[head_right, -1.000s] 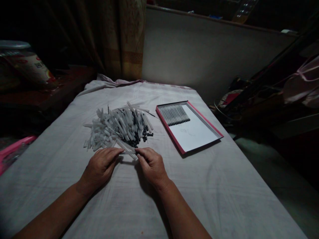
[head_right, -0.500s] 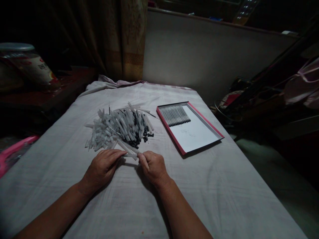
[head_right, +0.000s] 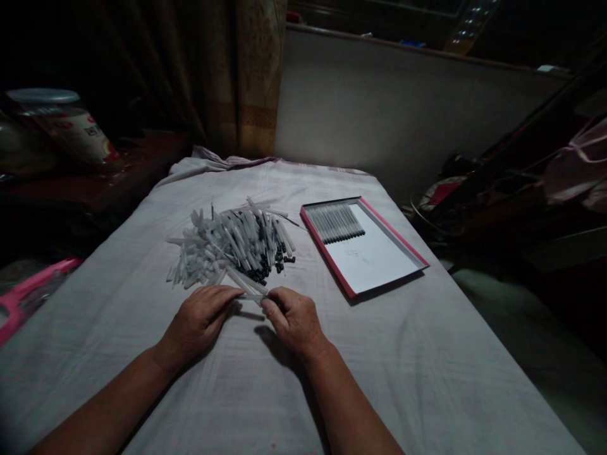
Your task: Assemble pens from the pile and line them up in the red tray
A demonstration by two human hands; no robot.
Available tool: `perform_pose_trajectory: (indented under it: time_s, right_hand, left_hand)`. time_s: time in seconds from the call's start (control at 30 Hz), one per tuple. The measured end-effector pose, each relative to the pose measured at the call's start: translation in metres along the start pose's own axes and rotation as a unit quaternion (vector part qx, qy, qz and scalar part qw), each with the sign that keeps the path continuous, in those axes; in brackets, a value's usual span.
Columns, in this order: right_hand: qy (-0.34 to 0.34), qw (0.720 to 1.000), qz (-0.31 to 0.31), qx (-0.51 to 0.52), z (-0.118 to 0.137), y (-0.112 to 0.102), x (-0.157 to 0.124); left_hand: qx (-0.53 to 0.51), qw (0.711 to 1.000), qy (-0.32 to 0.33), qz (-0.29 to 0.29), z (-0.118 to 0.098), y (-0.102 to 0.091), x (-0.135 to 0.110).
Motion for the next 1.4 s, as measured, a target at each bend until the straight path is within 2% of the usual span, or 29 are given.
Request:
perform_pose_trajectory:
  time_s: [0.17,0.33,0.7,0.93,1.07,1.4]
  right_hand:
    - [-0.005,1.0,-0.014,0.017,0.0,-0.0016,-0.0002]
    - [0.009,1.0,0.01,0.025,-0.0035,-0.0007,-0.001]
    - [-0.011,1.0,0.008,0.02,-0.0024,-0.0034,-0.0022]
    - [-0.008,1.0,0.005,-0.009,-0.0028,-0.0041,-0.0017]
    - [-0.029,0.999,0.005,-0.027,-0.0024,-0.0036,-0.0019]
    - [-0.028,0.997,0.036,-0.06,0.0001,-0.0028,-0.0013]
  left_hand:
    - [-0.01,1.0,-0.006,0.004,0.0004,0.0006,0.0]
    - [-0.019,1.0,-0.006,0.004,0.0006,0.0009,-0.0002]
    - [-0.019,1.0,-0.007,-0.004,0.0015,-0.0001,-0.0003]
    - [-0.019,1.0,-0.013,0.003,0.0017,-0.0003,-0.0005]
    - [-0.02,1.0,-0.01,0.007,0.0024,0.0002,-0.0006]
    - [-0.02,1.0,-0.003,0.003,0.0011,0.0014,-0.0007]
Point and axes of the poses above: each hand's wrist, its own x-axis towards the middle knuckle, its own y-axis out of the palm, z = x × y, the point moved 3 cm from there along x, towards the middle knuckle, and after that the axes turned 9 degrees about z, right-handed, at the moved point
